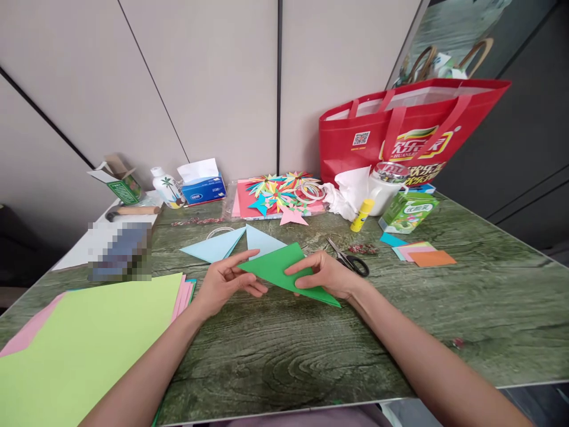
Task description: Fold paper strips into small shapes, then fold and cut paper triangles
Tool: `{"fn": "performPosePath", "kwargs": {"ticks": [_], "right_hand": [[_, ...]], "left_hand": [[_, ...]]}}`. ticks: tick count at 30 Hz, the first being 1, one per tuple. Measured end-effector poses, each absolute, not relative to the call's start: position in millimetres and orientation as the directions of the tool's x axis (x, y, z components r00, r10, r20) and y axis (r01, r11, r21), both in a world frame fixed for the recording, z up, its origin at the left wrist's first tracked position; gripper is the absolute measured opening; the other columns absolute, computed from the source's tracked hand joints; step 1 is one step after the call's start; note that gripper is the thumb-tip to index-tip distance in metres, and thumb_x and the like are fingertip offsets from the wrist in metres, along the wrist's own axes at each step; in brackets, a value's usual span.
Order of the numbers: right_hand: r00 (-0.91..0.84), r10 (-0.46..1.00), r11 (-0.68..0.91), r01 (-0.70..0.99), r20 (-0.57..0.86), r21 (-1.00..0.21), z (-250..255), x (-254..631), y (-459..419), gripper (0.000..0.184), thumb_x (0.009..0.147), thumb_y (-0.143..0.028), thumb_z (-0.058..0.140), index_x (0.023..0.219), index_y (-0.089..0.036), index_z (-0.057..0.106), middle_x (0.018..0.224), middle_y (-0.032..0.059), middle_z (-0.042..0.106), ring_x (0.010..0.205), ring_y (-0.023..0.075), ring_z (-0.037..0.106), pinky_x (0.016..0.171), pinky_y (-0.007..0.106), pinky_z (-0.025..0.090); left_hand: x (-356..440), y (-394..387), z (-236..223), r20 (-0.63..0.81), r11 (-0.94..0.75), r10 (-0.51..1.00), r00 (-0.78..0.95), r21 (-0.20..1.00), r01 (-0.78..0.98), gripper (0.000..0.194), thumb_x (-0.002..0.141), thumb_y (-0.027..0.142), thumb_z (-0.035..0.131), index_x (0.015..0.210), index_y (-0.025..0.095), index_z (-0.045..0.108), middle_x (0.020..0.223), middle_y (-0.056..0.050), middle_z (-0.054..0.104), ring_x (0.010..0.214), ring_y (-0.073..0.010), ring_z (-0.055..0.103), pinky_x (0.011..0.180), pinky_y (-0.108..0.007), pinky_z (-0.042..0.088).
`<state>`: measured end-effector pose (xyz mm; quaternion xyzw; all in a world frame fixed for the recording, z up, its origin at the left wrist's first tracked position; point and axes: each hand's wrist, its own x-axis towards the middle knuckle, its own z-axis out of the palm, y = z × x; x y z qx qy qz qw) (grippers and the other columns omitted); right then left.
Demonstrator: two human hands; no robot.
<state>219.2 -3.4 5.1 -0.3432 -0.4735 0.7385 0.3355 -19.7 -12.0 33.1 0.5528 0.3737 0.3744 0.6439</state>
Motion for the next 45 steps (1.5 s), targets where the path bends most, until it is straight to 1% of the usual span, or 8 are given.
{"fn": "performPosePath", "kwargs": {"ticks": [4, 10, 17, 21, 24, 31, 40, 45], "right_hand": [[-0.559, 0.803, -0.369, -0.197, -0.205, -0.908, 7.9, 217.9, -5.0, 0.032, 0.053, -0.017, 0.079, 0.084, -0.018, 0.073, 0.075, 0.0011, 0.069, 0.059, 0.0122, 0.063, 0.060, 0.029, 0.054], [-0.569, 0.797, -0.386, -0.221, -0.203, -0.896, 9.3, 217.8, -5.2, 0.032, 0.053, -0.018, 0.080, 0.084, -0.018, 0.073, 0.075, 0.0009, 0.069, 0.059, 0.0117, 0.062, 0.061, 0.029, 0.054], [-0.577, 0.792, -0.380, -0.210, -0.199, -0.901, 11.5, 217.4, -5.7, 0.032, 0.052, -0.019, 0.080, 0.083, -0.017, 0.073, 0.074, 0.0006, 0.068, 0.058, 0.0115, 0.062, 0.060, 0.028, 0.053], [-0.567, 0.796, -0.375, -0.188, -0.212, -0.908, 11.6, 218.2, -5.3, 0.032, 0.052, -0.019, 0.080, 0.083, -0.016, 0.072, 0.073, 0.0007, 0.069, 0.058, 0.0115, 0.062, 0.060, 0.028, 0.053], [-0.559, 0.801, -0.364, -0.171, -0.214, -0.916, 10.9, 219.1, -4.8, 0.032, 0.052, -0.020, 0.080, 0.083, -0.016, 0.073, 0.069, 0.0005, 0.068, 0.056, 0.0117, 0.062, 0.062, 0.028, 0.053], [-0.546, 0.815, -0.308, -0.122, -0.195, -0.944, 9.7, 220.2, -4.4, 0.023, 0.055, -0.022, 0.078, 0.077, -0.017, 0.074, 0.065, 0.0019, 0.070, 0.055, 0.0112, 0.061, 0.056, 0.023, 0.049], [-0.517, 0.842, -0.192, -0.023, -0.153, -0.981, 6.9, 222.0, -1.6, 0.023, 0.058, -0.026, 0.077, 0.079, -0.016, 0.074, 0.065, 0.0026, 0.070, 0.055, 0.0095, 0.058, 0.055, 0.022, 0.046], [-0.586, 0.798, -0.251, -0.106, -0.143, -0.962, 8.3, 220.8, -3.2, 0.022, 0.061, -0.027, 0.075, 0.081, -0.016, 0.073, 0.076, 0.0063, 0.072, 0.063, 0.0129, 0.064, 0.061, 0.025, 0.051]], "left_hand": [[-19.6, -13.0, 34.6, -0.052, 0.084, 0.910, 0.411, 0.995, -0.059, 0.042, 0.075, 0.026, 0.064, 0.113, 0.010, 0.057, 0.071, -0.010, 0.073, 0.068, -0.0253, 0.069, 0.063, -0.036, 0.057], [-18.4, -13.0, 34.1, -0.056, 0.074, 0.928, 0.369, 0.997, -0.036, 0.048, 0.073, 0.028, 0.066, 0.118, 0.012, 0.055, 0.071, -0.008, 0.073, 0.071, -0.0258, 0.069, 0.065, -0.038, 0.057], [-19.5, -12.4, 32.8, -0.012, 0.022, 0.954, 0.300, 0.999, -0.031, 0.047, 0.070, 0.026, 0.069, 0.114, 0.013, 0.059, 0.067, -0.005, 0.073, 0.067, -0.0254, 0.070, 0.063, -0.036, 0.058], [-20.6, -12.9, 35.7, 0.014, -0.022, 0.965, 0.261, 0.999, 0.029, 0.026, 0.068, 0.025, 0.070, 0.092, 0.014, 0.069, 0.068, -0.004, 0.073, 0.064, -0.0238, 0.070, 0.064, -0.034, 0.059], [-20.1, -13.6, 37.1, 0.016, -0.026, 0.970, 0.241, 0.999, 0.036, 0.016, 0.066, 0.025, 0.071, 0.078, 0.015, 0.070, 0.066, -0.003, 0.073, 0.064, -0.0235, 0.070, 0.064, -0.033, 0.059], [-19.0, -13.4, 34.5, 0.024, -0.030, 0.975, 0.221, 0.999, 0.021, 0.018, 0.067, 0.028, 0.071, 0.078, 0.013, 0.069, 0.067, -0.005, 0.073, 0.066, -0.0241, 0.070, 0.064, -0.035, 0.059], [-18.6, -12.5, 34.9, 0.014, -0.027, 0.981, 0.192, 0.998, 0.061, 0.021, 0.064, 0.031, 0.072, 0.074, 0.013, 0.069, 0.066, -0.005, 0.072, 0.064, -0.0243, 0.069, 0.066, -0.037, 0.059], [-19.0, -11.7, 34.8, 0.013, -0.023, 0.982, 0.189, 0.998, 0.050, 0.017, 0.063, 0.028, 0.073, 0.073, 0.014, 0.069, 0.066, -0.004, 0.072, 0.063, -0.0233, 0.069, 0.066, -0.036, 0.058]]}}
